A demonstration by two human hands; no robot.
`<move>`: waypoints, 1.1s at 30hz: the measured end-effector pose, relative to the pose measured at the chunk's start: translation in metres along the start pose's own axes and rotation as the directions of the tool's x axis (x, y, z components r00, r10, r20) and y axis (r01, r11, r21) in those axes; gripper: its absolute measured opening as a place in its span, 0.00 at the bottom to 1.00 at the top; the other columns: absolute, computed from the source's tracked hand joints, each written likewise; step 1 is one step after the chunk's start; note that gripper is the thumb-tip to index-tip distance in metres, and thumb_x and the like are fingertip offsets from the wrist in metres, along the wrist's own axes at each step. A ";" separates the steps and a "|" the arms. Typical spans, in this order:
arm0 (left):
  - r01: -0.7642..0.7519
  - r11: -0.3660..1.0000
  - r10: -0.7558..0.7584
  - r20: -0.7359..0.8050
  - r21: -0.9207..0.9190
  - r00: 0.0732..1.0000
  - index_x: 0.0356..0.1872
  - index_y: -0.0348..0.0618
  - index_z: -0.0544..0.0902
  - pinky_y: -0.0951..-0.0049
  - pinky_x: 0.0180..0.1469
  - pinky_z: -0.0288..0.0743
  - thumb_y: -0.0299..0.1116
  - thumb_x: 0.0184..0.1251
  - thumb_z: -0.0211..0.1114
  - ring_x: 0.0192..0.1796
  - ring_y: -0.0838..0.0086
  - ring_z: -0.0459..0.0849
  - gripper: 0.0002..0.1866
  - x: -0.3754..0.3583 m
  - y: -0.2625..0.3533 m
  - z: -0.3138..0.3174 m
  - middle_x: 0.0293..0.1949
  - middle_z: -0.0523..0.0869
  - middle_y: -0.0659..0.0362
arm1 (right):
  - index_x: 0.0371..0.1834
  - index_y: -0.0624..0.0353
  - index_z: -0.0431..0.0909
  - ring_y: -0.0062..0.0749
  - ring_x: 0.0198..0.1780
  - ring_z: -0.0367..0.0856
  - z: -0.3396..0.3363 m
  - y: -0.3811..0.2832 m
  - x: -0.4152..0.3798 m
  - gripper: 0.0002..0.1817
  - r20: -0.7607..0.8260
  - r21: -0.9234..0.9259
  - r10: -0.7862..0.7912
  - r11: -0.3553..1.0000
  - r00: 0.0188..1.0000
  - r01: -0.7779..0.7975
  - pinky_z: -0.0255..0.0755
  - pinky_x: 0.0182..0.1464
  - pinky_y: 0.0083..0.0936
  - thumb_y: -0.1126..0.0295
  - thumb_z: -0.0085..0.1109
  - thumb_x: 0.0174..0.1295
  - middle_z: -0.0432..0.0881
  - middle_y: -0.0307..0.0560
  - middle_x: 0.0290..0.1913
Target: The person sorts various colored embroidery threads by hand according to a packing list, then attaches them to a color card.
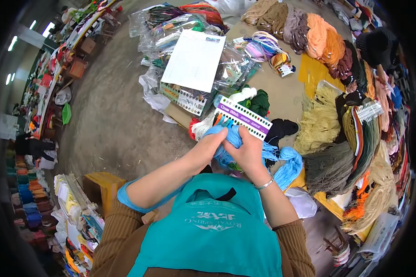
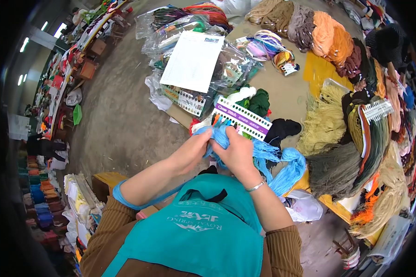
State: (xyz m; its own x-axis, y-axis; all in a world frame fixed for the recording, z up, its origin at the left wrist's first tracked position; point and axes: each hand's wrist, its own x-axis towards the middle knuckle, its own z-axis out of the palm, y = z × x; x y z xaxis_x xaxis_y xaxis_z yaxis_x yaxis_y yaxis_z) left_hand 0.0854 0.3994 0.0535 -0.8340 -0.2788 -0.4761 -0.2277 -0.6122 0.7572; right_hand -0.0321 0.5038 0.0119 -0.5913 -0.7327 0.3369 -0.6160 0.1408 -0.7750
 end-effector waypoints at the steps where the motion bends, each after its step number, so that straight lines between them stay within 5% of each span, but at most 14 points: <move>1: -0.038 0.975 0.030 0.041 0.217 0.999 0.61 0.40 0.73 0.66 0.62 0.67 0.48 0.79 0.46 0.58 0.71 0.76 0.24 -0.003 -0.003 -0.005 0.56 0.78 0.56 | 0.34 0.59 0.74 0.50 0.25 0.80 0.001 0.007 -0.005 0.16 0.032 0.072 0.127 0.989 0.991 -0.129 0.73 0.27 0.37 0.63 0.70 0.51 0.79 0.54 0.23; 3: -0.289 0.728 0.205 0.204 0.622 0.957 0.57 0.34 0.74 0.63 0.52 0.73 0.40 0.76 0.52 0.49 0.65 0.79 0.20 -0.005 -0.003 -0.001 0.48 0.80 0.49 | 0.34 0.61 0.74 0.46 0.23 0.78 0.003 0.019 -0.010 0.14 -0.005 0.154 0.274 0.950 0.962 -0.270 0.71 0.27 0.34 0.67 0.68 0.51 0.78 0.56 0.24; 4: -0.284 0.731 0.199 0.205 0.621 0.958 0.57 0.34 0.74 0.63 0.52 0.73 0.40 0.76 0.52 0.49 0.65 0.79 0.20 -0.012 0.000 0.006 0.48 0.80 0.49 | 0.34 0.63 0.75 0.32 0.22 0.75 0.003 0.024 -0.011 0.12 -0.006 0.196 0.356 0.917 0.934 -0.348 0.70 0.28 0.30 0.70 0.67 0.52 0.76 0.52 0.23; 6: -0.341 0.279 0.357 0.232 0.898 0.905 0.57 0.31 0.75 0.61 0.49 0.73 0.36 0.74 0.52 0.48 0.57 0.79 0.19 -0.026 0.005 0.019 0.46 0.80 0.43 | 0.34 0.64 0.76 0.26 0.23 0.72 0.005 0.029 -0.014 0.11 0.015 0.296 0.384 0.880 0.923 -0.371 0.69 0.28 0.27 0.70 0.66 0.54 0.77 0.47 0.23; 7: -0.363 0.239 0.394 0.252 0.901 0.884 0.57 0.30 0.75 0.60 0.50 0.74 0.35 0.74 0.52 0.49 0.55 0.80 0.19 -0.028 0.007 0.020 0.44 0.80 0.43 | 0.33 0.65 0.77 0.20 0.24 0.70 0.006 0.031 -0.015 0.09 0.038 0.394 0.403 0.835 0.914 -0.385 0.69 0.29 0.25 0.70 0.66 0.57 0.77 0.42 0.23; 10: -0.575 0.321 0.646 0.270 0.752 0.714 0.50 0.29 0.79 0.57 0.52 0.74 0.38 0.76 0.50 0.49 0.57 0.81 0.19 -0.029 0.019 -0.007 0.42 0.80 0.45 | 0.32 0.66 0.79 0.16 0.28 0.71 0.010 0.043 -0.028 0.10 0.175 0.614 0.462 0.639 0.869 -0.463 0.68 0.30 0.21 0.69 0.65 0.61 0.79 0.34 0.25; 12: -0.646 0.722 0.688 -0.162 0.247 0.708 0.38 0.31 0.81 0.59 0.52 0.73 0.40 0.79 0.45 0.45 0.60 0.81 0.22 -0.036 0.038 -0.019 0.37 0.81 0.50 | 0.31 0.65 0.79 0.15 0.28 0.70 0.006 0.063 -0.045 0.10 0.239 0.624 0.532 0.557 0.813 -0.548 0.67 0.30 0.20 0.68 0.66 0.61 0.79 0.32 0.26; 14: -0.674 0.739 0.648 -0.295 0.022 0.702 0.27 0.34 0.79 0.64 0.50 0.72 0.41 0.81 0.41 0.40 0.64 0.79 0.26 -0.052 0.069 -0.042 0.34 0.81 0.52 | 0.30 0.63 0.79 0.12 0.28 0.69 -0.005 0.068 -0.060 0.10 0.326 0.616 0.600 0.452 0.731 -0.645 0.65 0.29 0.17 0.68 0.67 0.61 0.78 0.32 0.26; 17: -0.638 0.749 0.661 -0.262 0.178 0.703 0.24 0.36 0.77 0.68 0.45 0.72 0.40 0.81 0.42 0.37 0.68 0.77 0.26 -0.074 0.071 -0.042 0.31 0.79 0.53 | 0.29 0.62 0.80 0.12 0.28 0.70 -0.013 0.067 -0.075 0.09 0.357 0.420 0.521 0.652 0.775 -0.631 0.65 0.29 0.17 0.67 0.66 0.62 0.79 0.33 0.26; 19: -0.548 0.752 0.652 -0.288 0.366 0.702 0.20 0.42 0.71 0.70 0.41 0.68 0.43 0.81 0.42 0.34 0.71 0.74 0.26 -0.097 0.078 -0.051 0.28 0.74 0.58 | 0.30 0.58 0.80 0.12 0.24 0.68 -0.021 0.070 -0.074 0.09 0.262 0.556 0.552 0.585 0.792 -0.591 0.62 0.26 0.15 0.65 0.65 0.63 0.80 0.33 0.26; 23: -0.642 0.566 0.824 -0.360 0.517 0.438 0.20 0.41 0.73 0.74 0.36 0.65 0.40 0.81 0.42 0.29 0.77 0.70 0.25 -0.143 0.124 -0.083 0.25 0.74 0.59 | 0.29 0.52 0.77 0.09 0.18 0.61 -0.089 0.098 -0.071 0.09 -0.064 0.579 0.756 0.560 0.652 -0.592 0.50 0.18 0.12 0.64 0.64 0.64 0.78 0.31 0.24; 26: -0.573 0.513 0.858 -0.402 0.639 0.319 0.20 0.42 0.72 0.74 0.35 0.63 0.37 0.79 0.43 0.28 0.78 0.68 0.23 -0.132 0.150 -0.083 0.26 0.74 0.60 | 0.29 0.50 0.75 0.09 0.17 0.61 -0.169 0.096 -0.063 0.08 -0.258 0.688 0.704 0.614 0.661 -0.386 0.49 0.18 0.12 0.69 0.63 0.65 0.73 0.29 0.20; 31: -0.310 0.393 0.625 -0.004 0.866 0.780 0.29 0.36 0.81 0.74 0.42 0.70 0.36 0.75 0.48 0.34 0.73 0.78 0.18 -0.014 0.122 -0.093 0.30 0.80 0.59 | 0.34 0.55 0.75 0.10 0.17 0.54 -0.285 0.043 -0.038 0.05 -0.455 0.593 0.493 0.789 0.742 -0.161 0.43 0.18 0.14 0.70 0.59 0.69 0.69 0.30 0.21; 33: -0.374 0.378 0.571 0.104 0.847 0.814 0.34 0.35 0.82 0.68 0.44 0.73 0.37 0.73 0.50 0.39 0.68 0.81 0.17 0.050 0.092 -0.099 0.34 0.82 0.53 | 0.37 0.57 0.76 0.10 0.17 0.53 -0.295 0.001 -0.011 0.04 -0.622 0.437 0.420 0.886 0.661 -0.153 0.42 0.18 0.14 0.71 0.57 0.70 0.69 0.32 0.21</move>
State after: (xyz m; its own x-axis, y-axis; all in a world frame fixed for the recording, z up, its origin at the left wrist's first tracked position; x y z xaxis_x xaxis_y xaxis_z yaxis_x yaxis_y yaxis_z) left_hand 0.0726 0.2558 0.0551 -0.8615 -0.4994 0.0917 -0.1996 0.4992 0.8432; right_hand -0.1790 0.7085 0.1652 -0.9733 -0.0108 0.2294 -0.2285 -0.0541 -0.9720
